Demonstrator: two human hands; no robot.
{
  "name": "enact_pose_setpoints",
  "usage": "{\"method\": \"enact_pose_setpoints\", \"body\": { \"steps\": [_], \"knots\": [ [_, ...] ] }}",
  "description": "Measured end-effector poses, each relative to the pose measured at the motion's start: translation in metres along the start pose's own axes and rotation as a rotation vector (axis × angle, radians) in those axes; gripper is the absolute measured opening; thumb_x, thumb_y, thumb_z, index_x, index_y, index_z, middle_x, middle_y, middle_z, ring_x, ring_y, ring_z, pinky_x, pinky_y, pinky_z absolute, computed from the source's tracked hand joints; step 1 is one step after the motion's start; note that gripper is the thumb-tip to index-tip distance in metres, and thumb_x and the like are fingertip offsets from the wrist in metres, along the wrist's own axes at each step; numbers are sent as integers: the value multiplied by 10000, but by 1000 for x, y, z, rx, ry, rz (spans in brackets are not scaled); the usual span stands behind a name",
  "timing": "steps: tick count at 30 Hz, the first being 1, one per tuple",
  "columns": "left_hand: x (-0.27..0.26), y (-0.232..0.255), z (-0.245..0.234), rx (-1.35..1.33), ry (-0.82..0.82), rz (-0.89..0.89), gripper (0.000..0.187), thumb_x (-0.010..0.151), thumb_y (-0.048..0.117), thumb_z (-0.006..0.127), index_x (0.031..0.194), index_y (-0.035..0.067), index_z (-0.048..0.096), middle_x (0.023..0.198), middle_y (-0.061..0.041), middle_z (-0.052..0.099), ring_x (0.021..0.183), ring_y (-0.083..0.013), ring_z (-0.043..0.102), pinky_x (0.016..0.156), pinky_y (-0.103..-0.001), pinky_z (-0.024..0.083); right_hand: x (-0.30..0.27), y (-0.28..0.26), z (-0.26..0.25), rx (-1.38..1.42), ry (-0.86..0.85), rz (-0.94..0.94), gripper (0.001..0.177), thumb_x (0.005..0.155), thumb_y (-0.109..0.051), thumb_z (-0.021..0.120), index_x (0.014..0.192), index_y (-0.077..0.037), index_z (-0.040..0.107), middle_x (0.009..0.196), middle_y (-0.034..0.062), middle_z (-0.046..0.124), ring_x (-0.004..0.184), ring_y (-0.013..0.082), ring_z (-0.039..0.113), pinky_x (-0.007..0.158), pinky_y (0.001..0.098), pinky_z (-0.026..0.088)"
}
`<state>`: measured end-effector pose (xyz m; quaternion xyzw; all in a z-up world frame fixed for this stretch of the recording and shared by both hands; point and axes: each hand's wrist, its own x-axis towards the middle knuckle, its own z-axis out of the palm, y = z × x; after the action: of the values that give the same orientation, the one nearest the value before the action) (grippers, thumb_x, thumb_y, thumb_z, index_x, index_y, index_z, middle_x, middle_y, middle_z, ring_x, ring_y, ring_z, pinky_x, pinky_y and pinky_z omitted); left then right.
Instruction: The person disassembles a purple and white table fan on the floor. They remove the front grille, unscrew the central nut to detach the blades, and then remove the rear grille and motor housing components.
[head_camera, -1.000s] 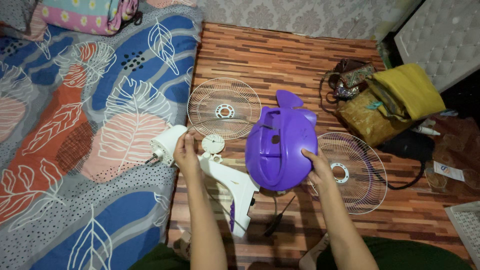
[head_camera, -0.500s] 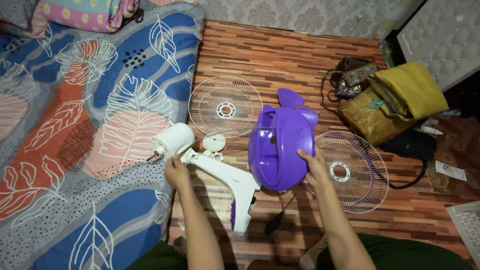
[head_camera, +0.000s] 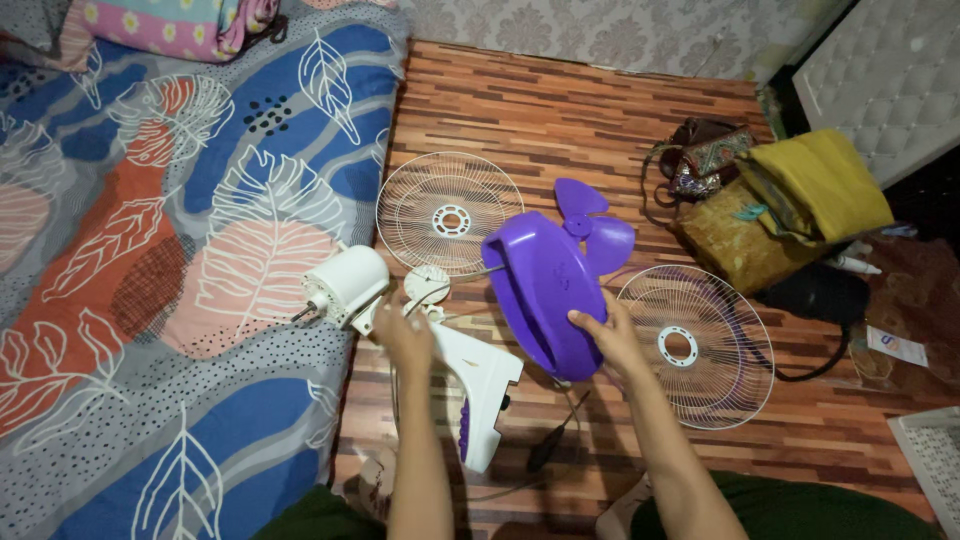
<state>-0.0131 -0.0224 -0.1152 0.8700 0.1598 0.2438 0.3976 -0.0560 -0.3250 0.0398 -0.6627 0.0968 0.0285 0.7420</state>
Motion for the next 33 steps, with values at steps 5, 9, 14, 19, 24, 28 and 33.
{"method": "enact_pose_setpoints", "body": {
  "steps": [5,9,14,19,24,28,33],
  "knots": [
    [-2,77,2,-282,-137,249,406,961,199,673,1297,-15,597,1359,-241,574,1273,-421,508,1085,-499,397,1,3,2,-183,-43,7,559,826,-84,751,1358,-29,587,1167,98,694,1079,198,682,956,346,565],
    [-2,105,-10,-159,-186,298,331,960,233,663,1225,35,645,1206,-166,652,1137,-362,578,1017,-513,426,1,6,1,-162,-131,-38,599,819,-111,771,1375,-12,570,1201,109,698,1088,198,677,954,348,561],
    [-1,113,-19,-106,-337,196,319,908,268,706,1122,38,646,1055,-162,653,1026,-372,615,848,-518,466,1,7,-4,-136,-151,1,600,819,-115,770,1371,2,566,1191,132,700,1070,215,694,932,357,585],
    [-5,110,-12,-127,-347,152,214,974,258,637,1013,59,704,963,-183,708,907,-407,671,775,-511,509,0,6,1,-165,-147,-14,616,823,-104,768,1393,2,562,1184,138,706,1052,217,706,914,349,598],
    [-4,109,0,-299,-260,102,240,1005,266,593,1086,98,744,931,-191,730,849,-407,694,744,-481,534,-2,11,9,5,-80,151,618,797,-44,738,1380,-10,535,1152,144,697,1012,252,719,851,381,638],
    [4,105,1,-389,-295,-2,278,1000,308,585,1110,120,758,905,-155,764,804,-328,733,735,-414,550,0,22,3,127,-61,136,589,821,-9,720,1378,-5,527,1155,158,679,1002,260,707,847,386,621],
    [9,88,-8,-407,-330,-88,286,984,305,599,1116,110,763,890,-127,776,779,-255,731,743,-366,547,8,29,-14,219,-17,127,560,857,-1,720,1379,21,518,1179,164,676,1021,244,716,882,365,624]
  ]
}}
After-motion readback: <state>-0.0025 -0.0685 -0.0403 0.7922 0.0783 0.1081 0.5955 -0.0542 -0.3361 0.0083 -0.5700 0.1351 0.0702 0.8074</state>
